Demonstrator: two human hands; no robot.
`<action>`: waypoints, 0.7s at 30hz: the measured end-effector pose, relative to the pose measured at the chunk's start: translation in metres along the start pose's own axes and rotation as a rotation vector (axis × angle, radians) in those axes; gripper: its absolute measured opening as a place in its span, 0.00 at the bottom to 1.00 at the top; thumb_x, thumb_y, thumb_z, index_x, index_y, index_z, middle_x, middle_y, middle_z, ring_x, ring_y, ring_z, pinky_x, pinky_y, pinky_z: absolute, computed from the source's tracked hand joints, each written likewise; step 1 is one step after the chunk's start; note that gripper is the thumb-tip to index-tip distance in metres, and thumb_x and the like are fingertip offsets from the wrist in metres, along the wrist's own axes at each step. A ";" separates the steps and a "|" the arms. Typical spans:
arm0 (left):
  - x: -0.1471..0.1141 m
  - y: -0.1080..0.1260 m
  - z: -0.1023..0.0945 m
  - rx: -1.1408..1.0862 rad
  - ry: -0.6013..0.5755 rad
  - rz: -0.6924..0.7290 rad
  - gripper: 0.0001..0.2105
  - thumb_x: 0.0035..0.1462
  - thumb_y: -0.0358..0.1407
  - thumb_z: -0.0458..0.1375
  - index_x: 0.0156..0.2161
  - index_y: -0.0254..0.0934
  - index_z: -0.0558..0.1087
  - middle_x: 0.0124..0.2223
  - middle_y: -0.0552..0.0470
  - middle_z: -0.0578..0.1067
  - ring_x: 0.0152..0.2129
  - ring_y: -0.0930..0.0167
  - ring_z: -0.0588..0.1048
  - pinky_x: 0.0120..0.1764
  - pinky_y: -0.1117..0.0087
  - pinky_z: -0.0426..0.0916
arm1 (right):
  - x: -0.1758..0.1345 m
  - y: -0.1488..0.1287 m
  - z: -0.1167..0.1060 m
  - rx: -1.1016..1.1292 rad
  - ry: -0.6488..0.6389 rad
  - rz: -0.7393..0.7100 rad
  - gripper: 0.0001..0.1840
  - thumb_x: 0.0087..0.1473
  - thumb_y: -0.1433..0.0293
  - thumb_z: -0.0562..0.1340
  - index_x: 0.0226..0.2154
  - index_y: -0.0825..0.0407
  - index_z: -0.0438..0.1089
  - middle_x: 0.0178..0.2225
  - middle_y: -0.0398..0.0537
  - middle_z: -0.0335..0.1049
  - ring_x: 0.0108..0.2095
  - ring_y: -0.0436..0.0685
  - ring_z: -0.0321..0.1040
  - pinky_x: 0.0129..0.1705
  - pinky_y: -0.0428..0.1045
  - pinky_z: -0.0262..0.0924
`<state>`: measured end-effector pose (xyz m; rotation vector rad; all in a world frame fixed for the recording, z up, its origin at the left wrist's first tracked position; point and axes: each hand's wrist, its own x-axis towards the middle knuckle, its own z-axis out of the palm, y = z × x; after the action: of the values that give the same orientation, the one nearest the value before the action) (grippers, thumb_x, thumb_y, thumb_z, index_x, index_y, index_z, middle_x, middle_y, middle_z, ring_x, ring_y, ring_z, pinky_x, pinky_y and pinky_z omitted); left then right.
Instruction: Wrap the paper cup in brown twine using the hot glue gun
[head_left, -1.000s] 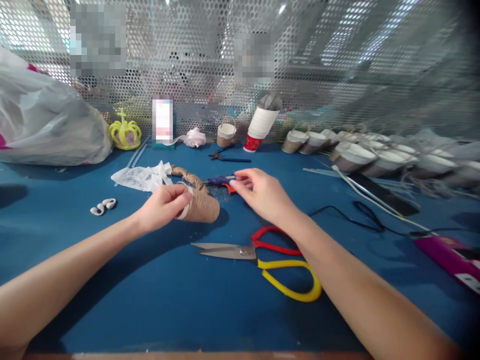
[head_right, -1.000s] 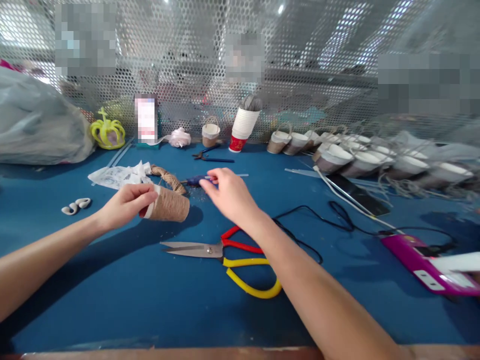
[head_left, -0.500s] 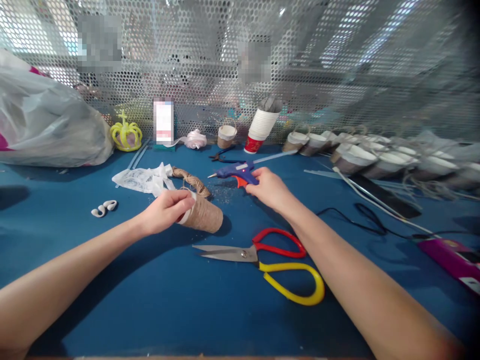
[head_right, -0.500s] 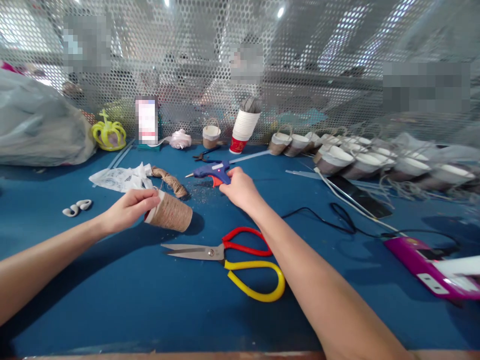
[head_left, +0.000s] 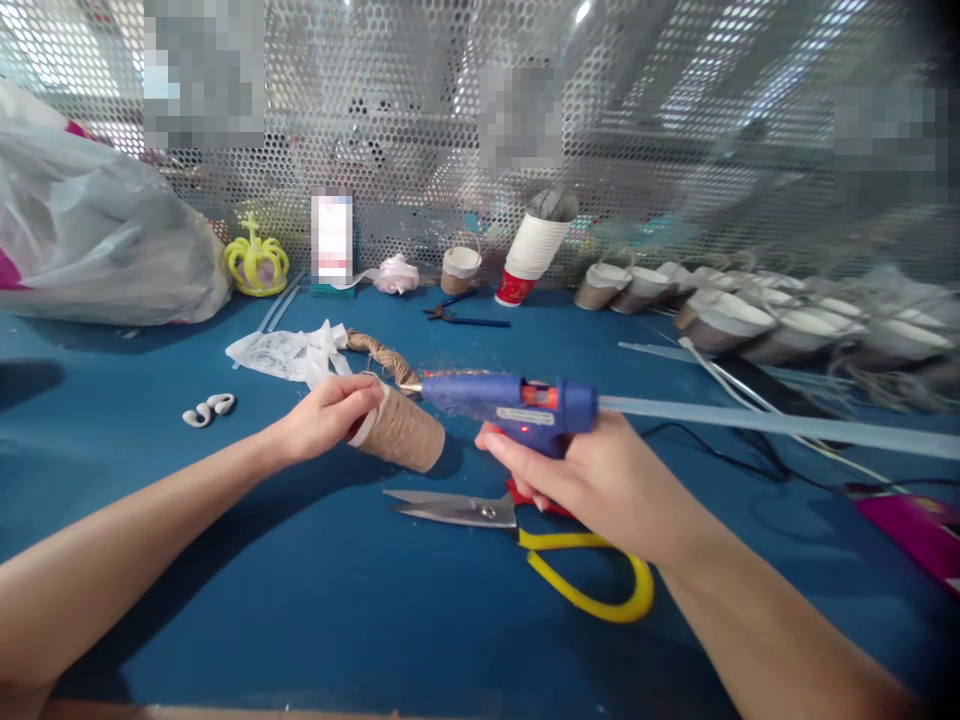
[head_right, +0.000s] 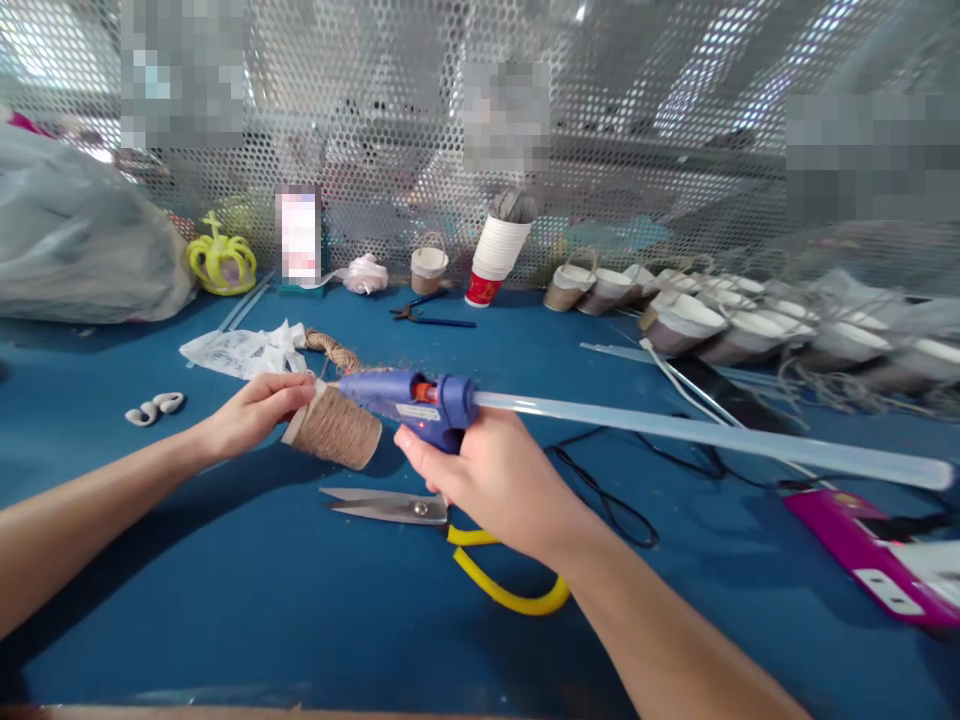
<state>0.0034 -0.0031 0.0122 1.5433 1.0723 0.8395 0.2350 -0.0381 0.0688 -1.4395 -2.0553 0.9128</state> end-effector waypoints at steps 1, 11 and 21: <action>0.000 0.000 0.000 0.000 0.002 -0.002 0.12 0.53 0.39 0.48 0.22 0.35 0.59 0.21 0.59 0.57 0.18 0.77 0.56 0.22 0.75 0.52 | -0.001 0.001 0.001 -0.058 0.002 -0.010 0.15 0.50 0.60 0.57 0.19 0.51 0.64 0.13 0.39 0.62 0.15 0.49 0.60 0.18 0.45 0.59; 0.000 -0.002 0.001 -0.018 -0.008 0.019 0.14 0.54 0.41 0.48 0.22 0.35 0.60 0.22 0.58 0.59 0.20 0.76 0.59 0.24 0.75 0.55 | 0.000 0.002 0.010 -0.293 0.051 -0.223 0.11 0.51 0.63 0.56 0.20 0.49 0.63 0.21 0.43 0.68 0.23 0.53 0.64 0.29 0.48 0.61; 0.000 -0.004 0.001 0.029 -0.013 0.019 0.15 0.56 0.43 0.46 0.26 0.34 0.63 0.24 0.56 0.63 0.21 0.75 0.61 0.27 0.74 0.58 | -0.004 0.005 0.015 -0.187 -0.041 -0.132 0.10 0.52 0.62 0.57 0.24 0.48 0.59 0.19 0.38 0.63 0.19 0.49 0.58 0.22 0.45 0.58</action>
<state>0.0032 -0.0032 0.0077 1.5836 1.0663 0.8287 0.2294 -0.0444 0.0547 -1.3671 -2.2870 0.7193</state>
